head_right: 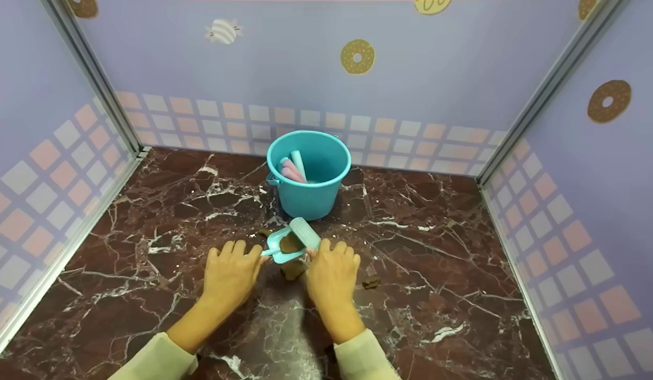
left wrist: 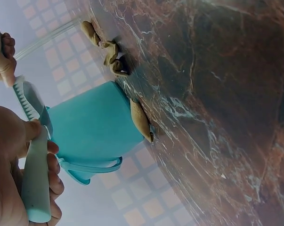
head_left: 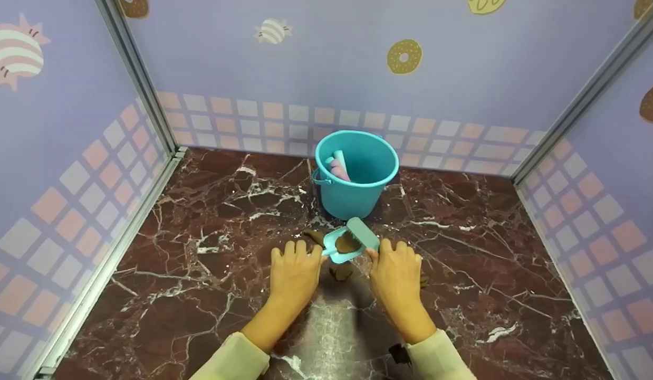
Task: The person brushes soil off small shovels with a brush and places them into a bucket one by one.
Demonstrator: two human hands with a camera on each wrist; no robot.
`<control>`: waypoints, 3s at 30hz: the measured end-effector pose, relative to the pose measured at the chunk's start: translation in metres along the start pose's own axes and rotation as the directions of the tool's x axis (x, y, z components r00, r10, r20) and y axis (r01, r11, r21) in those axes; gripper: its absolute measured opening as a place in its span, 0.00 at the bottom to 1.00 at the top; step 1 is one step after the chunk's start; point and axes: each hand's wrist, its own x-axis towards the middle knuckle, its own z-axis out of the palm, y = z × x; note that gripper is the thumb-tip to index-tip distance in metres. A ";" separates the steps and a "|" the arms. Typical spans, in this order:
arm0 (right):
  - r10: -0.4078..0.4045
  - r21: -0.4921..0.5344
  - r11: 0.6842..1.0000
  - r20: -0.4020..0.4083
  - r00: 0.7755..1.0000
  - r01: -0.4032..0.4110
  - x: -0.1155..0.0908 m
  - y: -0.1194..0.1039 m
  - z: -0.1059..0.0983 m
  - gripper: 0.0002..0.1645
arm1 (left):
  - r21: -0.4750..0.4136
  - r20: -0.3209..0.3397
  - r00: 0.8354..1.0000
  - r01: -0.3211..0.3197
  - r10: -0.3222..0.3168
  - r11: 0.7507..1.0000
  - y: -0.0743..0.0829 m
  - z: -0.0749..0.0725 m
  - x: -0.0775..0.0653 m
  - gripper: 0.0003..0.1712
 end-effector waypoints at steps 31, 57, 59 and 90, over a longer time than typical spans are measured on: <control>-0.096 0.057 0.994 0.103 0.990 0.091 -0.009 -0.014 0.002 0.24 | -0.035 0.032 0.999 0.026 -0.025 0.999 0.011 0.002 0.007 0.18; -0.081 0.006 0.997 0.123 0.989 0.080 -0.013 -0.013 -0.001 0.24 | -0.039 0.063 0.998 0.020 -0.018 0.999 0.011 -0.004 0.002 0.19; -0.049 -0.005 0.999 0.101 0.994 0.049 -0.010 -0.007 0.000 0.24 | -0.037 0.067 0.998 0.019 -0.016 0.999 0.011 -0.004 0.002 0.20; -0.053 -0.106 0.993 -0.004 0.999 0.053 0.003 0.014 0.007 0.25 | 0.007 0.002 1.000 -0.008 0.008 1.000 0.004 0.000 0.001 0.20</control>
